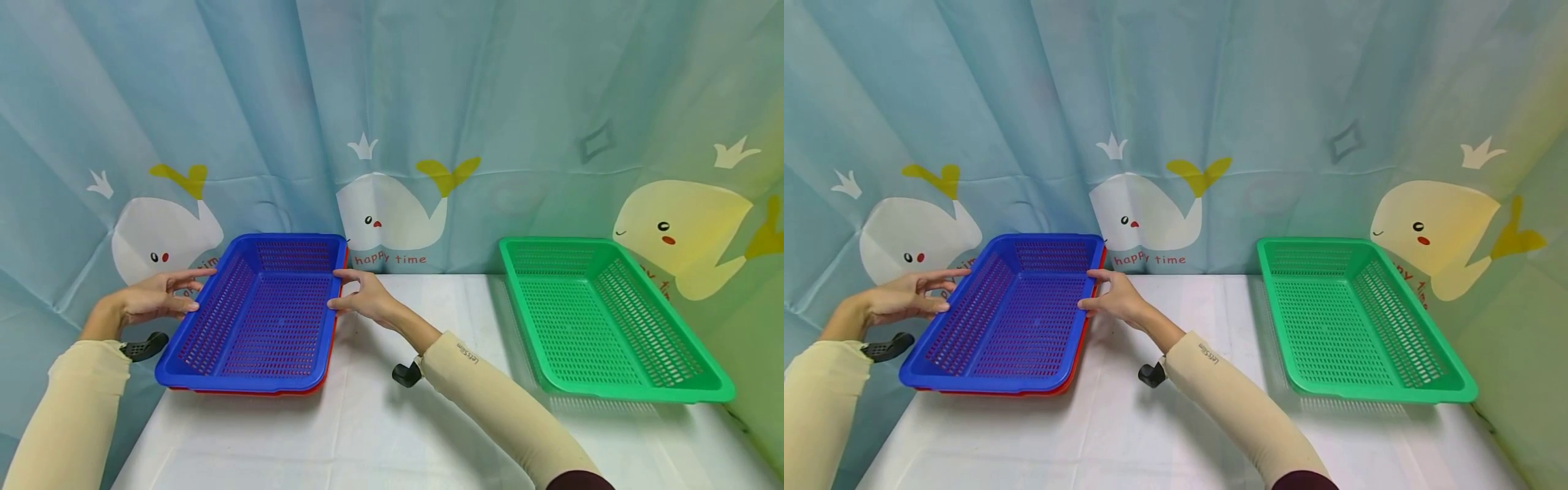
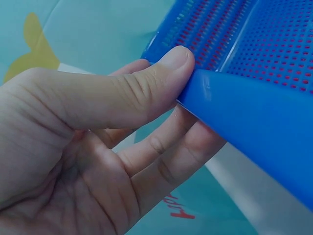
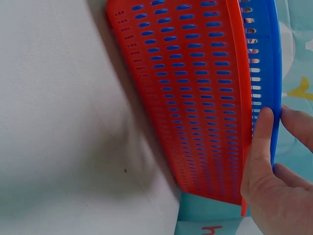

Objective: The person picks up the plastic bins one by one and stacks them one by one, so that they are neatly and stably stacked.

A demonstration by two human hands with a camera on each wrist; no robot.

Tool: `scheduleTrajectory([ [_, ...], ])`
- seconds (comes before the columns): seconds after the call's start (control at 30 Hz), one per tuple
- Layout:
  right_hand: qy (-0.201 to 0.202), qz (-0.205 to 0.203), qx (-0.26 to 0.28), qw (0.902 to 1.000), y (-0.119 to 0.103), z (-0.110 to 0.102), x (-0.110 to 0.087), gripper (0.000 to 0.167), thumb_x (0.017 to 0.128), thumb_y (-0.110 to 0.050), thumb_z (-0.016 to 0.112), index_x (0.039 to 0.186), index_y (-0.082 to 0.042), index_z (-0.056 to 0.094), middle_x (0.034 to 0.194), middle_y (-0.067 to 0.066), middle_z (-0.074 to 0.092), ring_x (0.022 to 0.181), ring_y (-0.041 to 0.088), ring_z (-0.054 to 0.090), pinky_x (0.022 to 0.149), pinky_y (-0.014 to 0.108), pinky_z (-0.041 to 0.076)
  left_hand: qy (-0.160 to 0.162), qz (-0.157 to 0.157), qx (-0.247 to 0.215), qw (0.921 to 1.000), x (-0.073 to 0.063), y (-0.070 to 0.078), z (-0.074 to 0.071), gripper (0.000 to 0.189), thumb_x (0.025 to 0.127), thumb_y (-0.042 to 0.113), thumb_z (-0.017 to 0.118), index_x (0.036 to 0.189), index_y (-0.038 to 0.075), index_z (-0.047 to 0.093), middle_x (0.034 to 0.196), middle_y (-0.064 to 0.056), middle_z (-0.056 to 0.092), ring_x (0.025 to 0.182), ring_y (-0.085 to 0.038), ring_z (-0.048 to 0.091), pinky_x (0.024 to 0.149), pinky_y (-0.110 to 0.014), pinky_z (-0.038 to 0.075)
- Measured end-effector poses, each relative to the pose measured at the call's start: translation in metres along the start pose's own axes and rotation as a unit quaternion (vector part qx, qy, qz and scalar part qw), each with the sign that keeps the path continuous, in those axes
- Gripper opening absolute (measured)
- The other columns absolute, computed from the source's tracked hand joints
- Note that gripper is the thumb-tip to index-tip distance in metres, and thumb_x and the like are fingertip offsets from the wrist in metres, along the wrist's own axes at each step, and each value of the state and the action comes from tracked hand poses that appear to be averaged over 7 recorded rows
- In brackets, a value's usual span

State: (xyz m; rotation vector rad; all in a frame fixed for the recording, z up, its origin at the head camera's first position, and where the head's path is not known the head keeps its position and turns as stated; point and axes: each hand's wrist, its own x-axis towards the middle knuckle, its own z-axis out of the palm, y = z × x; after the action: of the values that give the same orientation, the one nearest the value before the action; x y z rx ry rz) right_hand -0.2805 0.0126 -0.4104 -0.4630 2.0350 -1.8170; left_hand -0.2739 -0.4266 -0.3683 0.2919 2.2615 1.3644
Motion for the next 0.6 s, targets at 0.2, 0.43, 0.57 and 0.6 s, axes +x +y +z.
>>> scheduleTrajectory([
  [0.2,0.002,-0.001,-0.003,1.0,0.0012,-0.0003,0.0011,0.073,0.09,-0.005,0.08,0.154,-0.005,0.045,0.133,0.014,0.055,0.083,0.022,0.075,0.093,0.034,0.057,-0.001,0.001,0.001,1.0,-0.0002,0.0011,0.0004,0.079,0.097,0.004,0.068,0.164,0.016,0.028,0.144,-0.029,0.038,0.107,-0.028,0.068,0.092,-0.043,0.058],
  [0.43,0.003,0.003,-0.007,1.0,-0.0002,0.0001,0.0004,0.074,0.09,-0.004,0.08,0.155,-0.006,0.045,0.133,0.014,0.055,0.083,0.022,0.075,0.095,0.036,0.056,-0.01,0.007,0.001,0.9999,0.0008,0.0006,-0.0004,0.079,0.097,0.004,0.068,0.164,0.016,0.027,0.141,-0.026,0.042,0.106,-0.028,0.069,0.09,-0.044,0.059],
  [0.57,0.004,0.004,-0.021,0.9998,-0.0001,0.0005,-0.0005,0.074,0.09,-0.005,0.08,0.155,-0.006,0.044,0.134,0.012,0.055,0.087,0.023,0.075,0.098,0.037,0.055,-0.016,0.009,-0.001,0.9998,0.0021,-0.0016,-0.0007,0.079,0.098,0.003,0.066,0.164,0.015,0.025,0.139,-0.025,0.044,0.103,-0.029,0.07,0.087,-0.047,0.06],
  [0.6,0.004,0.003,-0.023,0.9997,0.0001,0.0006,-0.0007,0.074,0.09,-0.005,0.079,0.155,-0.006,0.044,0.134,0.012,0.054,0.087,0.024,0.075,0.098,0.037,0.055,-0.016,0.009,0.001,0.9998,0.0021,-0.0019,-0.0006,0.079,0.098,0.004,0.067,0.164,0.014,0.025,0.14,-0.026,0.043,0.103,-0.03,0.07,0.087,-0.047,0.06],
])
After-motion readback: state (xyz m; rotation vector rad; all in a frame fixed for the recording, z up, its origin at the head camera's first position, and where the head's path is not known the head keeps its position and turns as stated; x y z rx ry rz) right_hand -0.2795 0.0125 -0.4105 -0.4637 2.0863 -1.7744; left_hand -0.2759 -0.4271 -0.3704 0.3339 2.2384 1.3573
